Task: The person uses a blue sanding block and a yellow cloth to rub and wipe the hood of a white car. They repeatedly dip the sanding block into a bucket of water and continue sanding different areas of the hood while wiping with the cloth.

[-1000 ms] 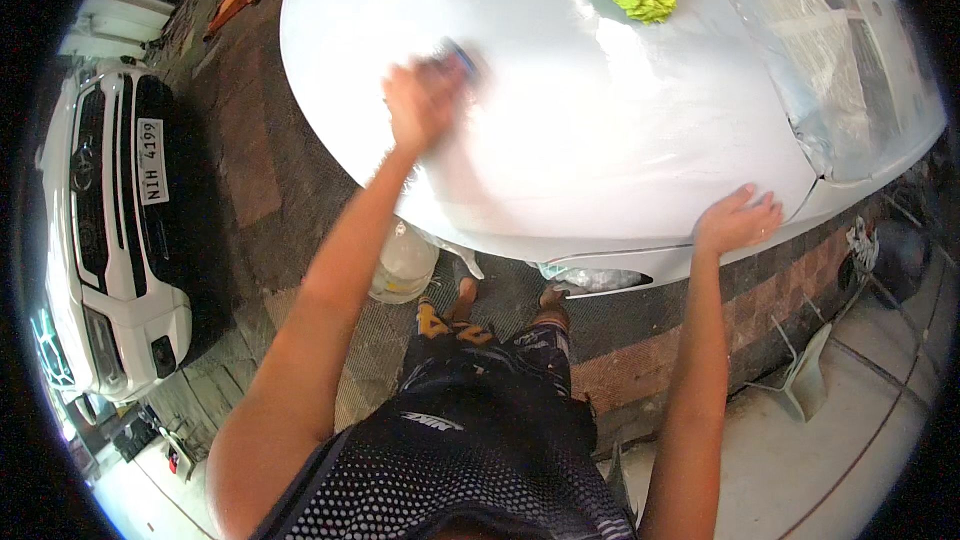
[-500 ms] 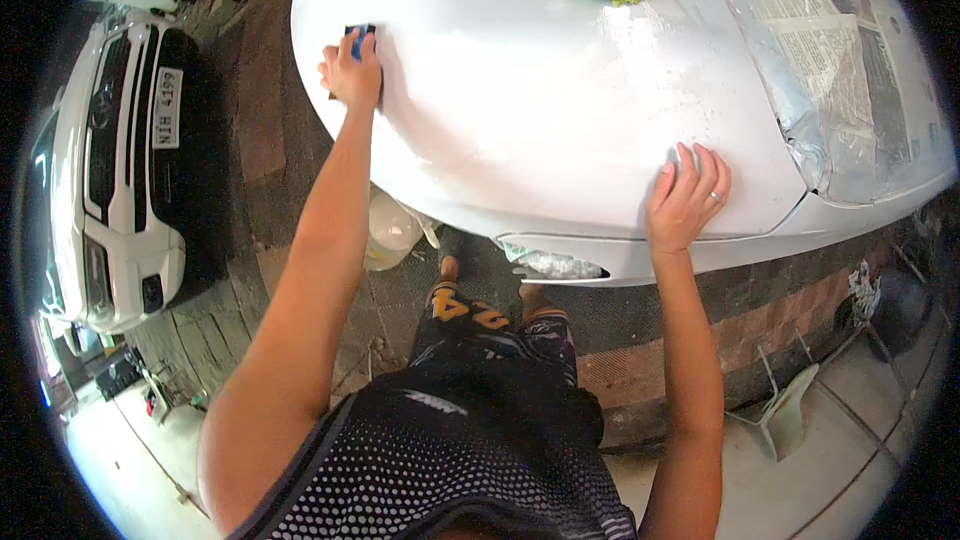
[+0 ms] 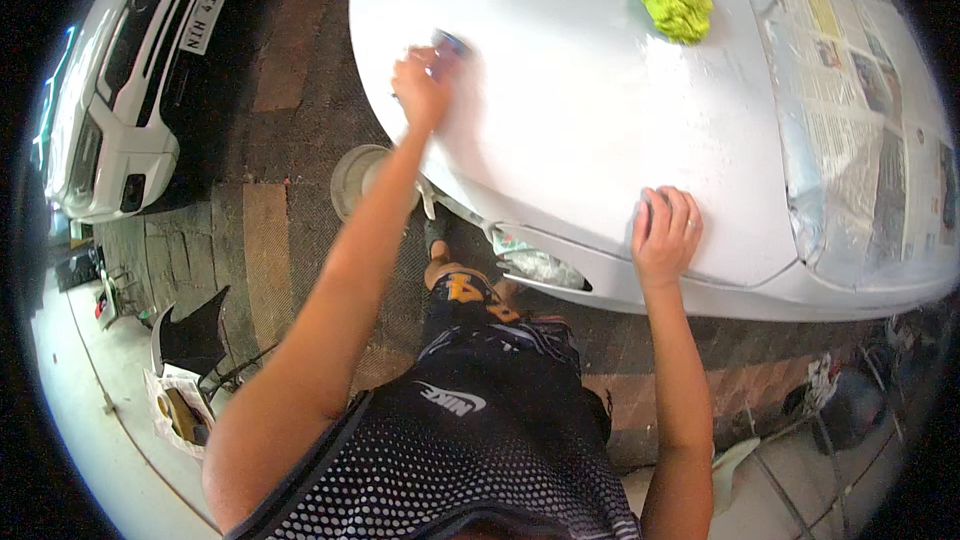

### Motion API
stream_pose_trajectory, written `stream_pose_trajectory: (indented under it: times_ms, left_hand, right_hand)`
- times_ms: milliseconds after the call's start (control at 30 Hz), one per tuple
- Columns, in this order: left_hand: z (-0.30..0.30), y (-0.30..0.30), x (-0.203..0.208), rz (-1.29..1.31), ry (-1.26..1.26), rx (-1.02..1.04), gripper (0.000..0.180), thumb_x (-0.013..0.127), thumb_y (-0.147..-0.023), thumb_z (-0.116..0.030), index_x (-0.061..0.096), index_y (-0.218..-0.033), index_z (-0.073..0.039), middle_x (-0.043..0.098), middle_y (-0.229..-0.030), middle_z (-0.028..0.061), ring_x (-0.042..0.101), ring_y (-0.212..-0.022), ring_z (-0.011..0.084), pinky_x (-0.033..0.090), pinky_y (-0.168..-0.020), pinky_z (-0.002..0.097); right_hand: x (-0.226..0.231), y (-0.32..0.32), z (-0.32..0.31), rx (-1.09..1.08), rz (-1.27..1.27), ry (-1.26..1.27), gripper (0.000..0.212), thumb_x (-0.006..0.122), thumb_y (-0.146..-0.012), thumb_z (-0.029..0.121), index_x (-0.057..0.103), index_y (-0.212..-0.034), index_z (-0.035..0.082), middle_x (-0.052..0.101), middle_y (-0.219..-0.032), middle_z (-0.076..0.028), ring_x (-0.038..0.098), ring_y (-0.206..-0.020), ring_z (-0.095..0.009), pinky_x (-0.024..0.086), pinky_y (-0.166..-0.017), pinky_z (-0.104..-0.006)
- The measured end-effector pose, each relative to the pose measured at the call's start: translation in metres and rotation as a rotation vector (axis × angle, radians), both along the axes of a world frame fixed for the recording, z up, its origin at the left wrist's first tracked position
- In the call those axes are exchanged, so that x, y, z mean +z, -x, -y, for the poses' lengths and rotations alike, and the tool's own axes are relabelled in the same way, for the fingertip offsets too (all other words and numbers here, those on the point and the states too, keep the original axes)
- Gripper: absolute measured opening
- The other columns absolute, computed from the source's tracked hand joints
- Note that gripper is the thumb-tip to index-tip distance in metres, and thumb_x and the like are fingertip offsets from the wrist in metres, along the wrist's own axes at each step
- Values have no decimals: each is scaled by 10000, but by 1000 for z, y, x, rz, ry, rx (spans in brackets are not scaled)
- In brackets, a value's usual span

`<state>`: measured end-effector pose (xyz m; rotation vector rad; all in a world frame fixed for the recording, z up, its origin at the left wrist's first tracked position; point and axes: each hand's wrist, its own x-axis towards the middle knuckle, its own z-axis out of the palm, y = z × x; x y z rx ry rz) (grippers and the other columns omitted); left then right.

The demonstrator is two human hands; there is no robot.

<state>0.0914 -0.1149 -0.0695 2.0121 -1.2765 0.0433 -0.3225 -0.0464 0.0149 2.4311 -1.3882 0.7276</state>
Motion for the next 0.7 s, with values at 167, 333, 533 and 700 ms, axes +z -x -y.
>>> stream_pose_trajectory:
  times_ms: [167,333,533,700]
  left_hand:
    - [-54,20,12,-52,15,-275,323,815,-844,-242,787,-1166,-244,669,-1257,67,580,-1082,333,427,-960,504]
    - [6,-63,9,37,-12,277,260,751,-878,-308,783,-1130,-247,672,-1145,64,577,-1080,352,426,-941,543]
    - [-71,38,18,42,159,-437,314,781,-831,-161,793,-1133,-246,710,-1213,89,657,-1062,321,483,-976,470]
    - [23,-92,-9,-77,49,122,297,770,-893,-304,779,-1173,-204,711,-1165,79,648,-1089,310,472,-974,461]
  right_hand:
    - [6,8,-9,-47,0,5,240,693,-931,143,692,-1167,105,640,-1206,-81,578,-1187,-304,449,-1001,-453]
    - [7,-5,-8,-12,22,-20,215,683,-935,119,697,-1148,87,641,-1185,-90,579,-1173,-320,450,-1001,-462]
    - [18,9,-12,-5,135,-47,205,704,-914,89,712,-1119,82,669,-1174,-87,605,-1157,-314,467,-996,-452]
    - [138,-101,-7,583,476,-426,203,722,-809,-15,742,-1001,50,735,-1105,-108,694,-1041,-292,526,-928,-432]
